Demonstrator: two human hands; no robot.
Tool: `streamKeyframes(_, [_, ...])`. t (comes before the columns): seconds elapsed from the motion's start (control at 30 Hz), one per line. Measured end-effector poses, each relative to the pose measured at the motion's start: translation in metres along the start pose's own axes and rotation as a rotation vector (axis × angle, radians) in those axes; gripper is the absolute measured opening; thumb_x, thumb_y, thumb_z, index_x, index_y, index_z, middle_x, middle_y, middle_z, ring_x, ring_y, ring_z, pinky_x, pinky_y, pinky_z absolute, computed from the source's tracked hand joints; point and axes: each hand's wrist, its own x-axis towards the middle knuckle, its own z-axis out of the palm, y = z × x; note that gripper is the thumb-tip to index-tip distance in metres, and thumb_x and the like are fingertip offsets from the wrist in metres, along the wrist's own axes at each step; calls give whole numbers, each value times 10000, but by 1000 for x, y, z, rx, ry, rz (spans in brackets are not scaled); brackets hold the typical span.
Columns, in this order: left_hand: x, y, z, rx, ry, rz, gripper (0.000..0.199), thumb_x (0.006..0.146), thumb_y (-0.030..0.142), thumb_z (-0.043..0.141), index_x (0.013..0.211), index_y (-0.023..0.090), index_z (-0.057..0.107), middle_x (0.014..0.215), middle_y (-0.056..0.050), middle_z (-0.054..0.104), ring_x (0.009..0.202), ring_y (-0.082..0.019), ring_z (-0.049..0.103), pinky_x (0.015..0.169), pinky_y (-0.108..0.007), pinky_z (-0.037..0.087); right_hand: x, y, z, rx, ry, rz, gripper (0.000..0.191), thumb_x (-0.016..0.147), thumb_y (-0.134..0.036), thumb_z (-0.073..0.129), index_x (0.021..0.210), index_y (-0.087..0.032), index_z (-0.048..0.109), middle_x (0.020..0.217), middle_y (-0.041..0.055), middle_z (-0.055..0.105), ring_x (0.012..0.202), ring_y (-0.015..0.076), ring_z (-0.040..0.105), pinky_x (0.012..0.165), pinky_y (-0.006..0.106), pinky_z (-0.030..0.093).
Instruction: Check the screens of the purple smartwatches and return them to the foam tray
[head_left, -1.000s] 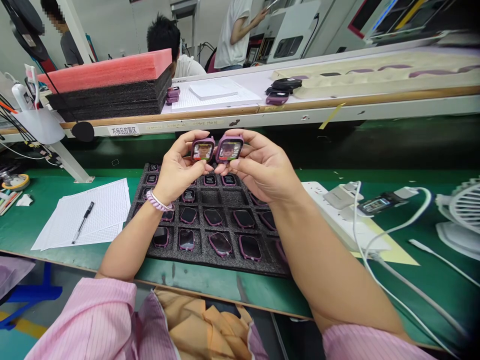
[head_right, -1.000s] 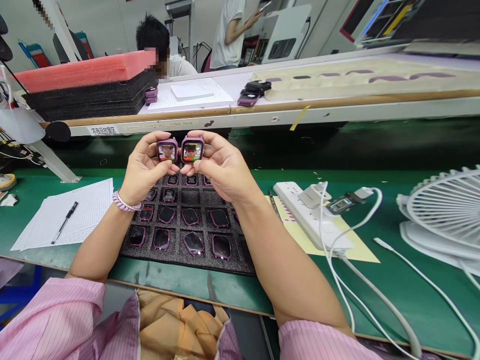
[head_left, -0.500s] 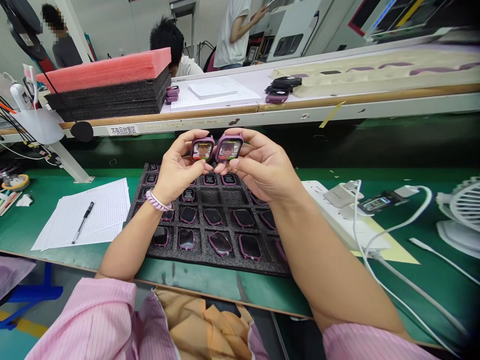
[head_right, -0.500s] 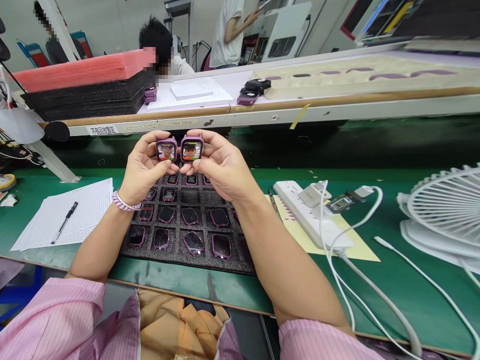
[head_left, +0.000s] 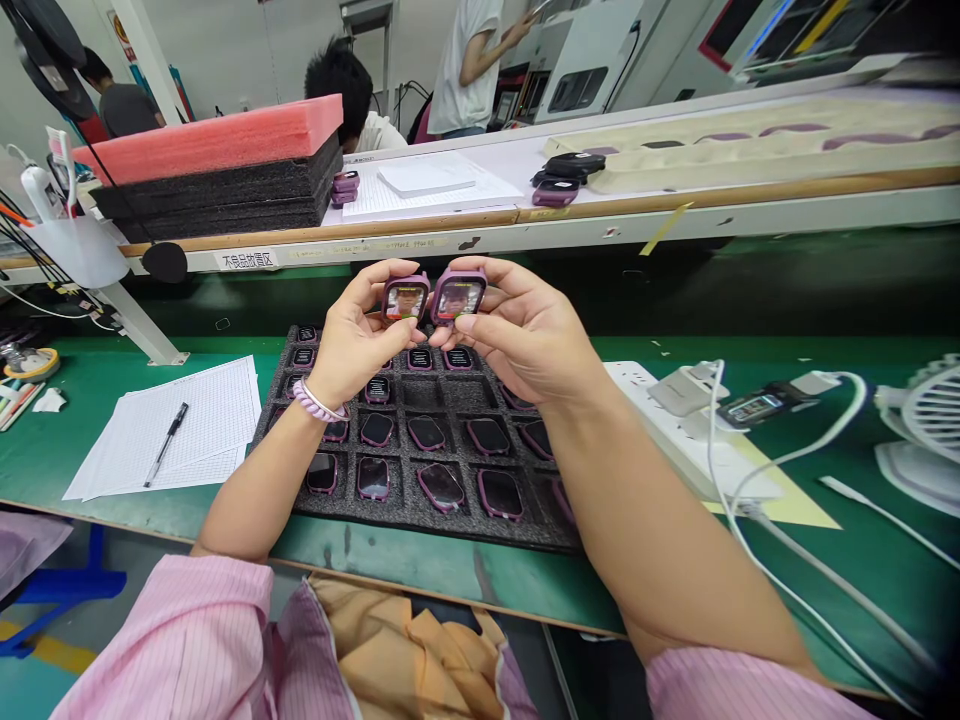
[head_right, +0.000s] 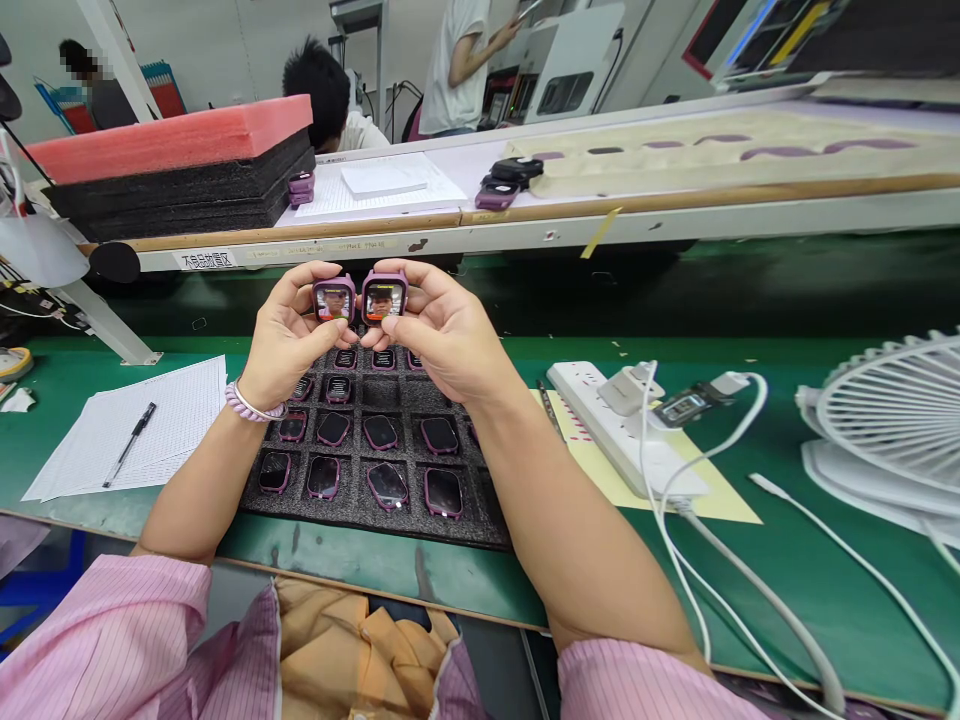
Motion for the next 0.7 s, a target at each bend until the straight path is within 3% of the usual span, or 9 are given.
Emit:
streamKeyframes(0.13, [0,2,1,-19,11,-31,486,872,354,802,1286,247,571,1128,-35,668,749,-95,697,728,-225,630,0,-1,2,41,9,3,505,782,-247,872,1228,-253,636,980,-4,763,744,166,760,695,283,646])
streamKeyframes(0.27, [0,6,3,8,28,-39,540,817,336,822,1290,242,578,1213,-52,671,834,-121,714,778,-247,645,1,-2,2,49,37,29,554,714,-189,837,1228,-257,642,963,-10,765,756,175,762,717,297,649])
streamKeyframes(0.4, [-1,13,6,-17,46,-147,518,837,304,737,1322,231,570,1232,-68,686,796,-127,737,783,-262,653,2,-2,2,47,57,51,537,694,-187,804,1202,-249,642,891,-24,740,724,169,741,714,309,641])
streamKeyframes(0.7, [1,19,8,-149,81,-288,405,897,306,572,1290,209,584,1140,-45,735,701,-120,751,676,-226,637,5,0,3,29,136,140,480,706,-399,906,1066,-218,646,856,-11,726,540,131,653,518,276,540])
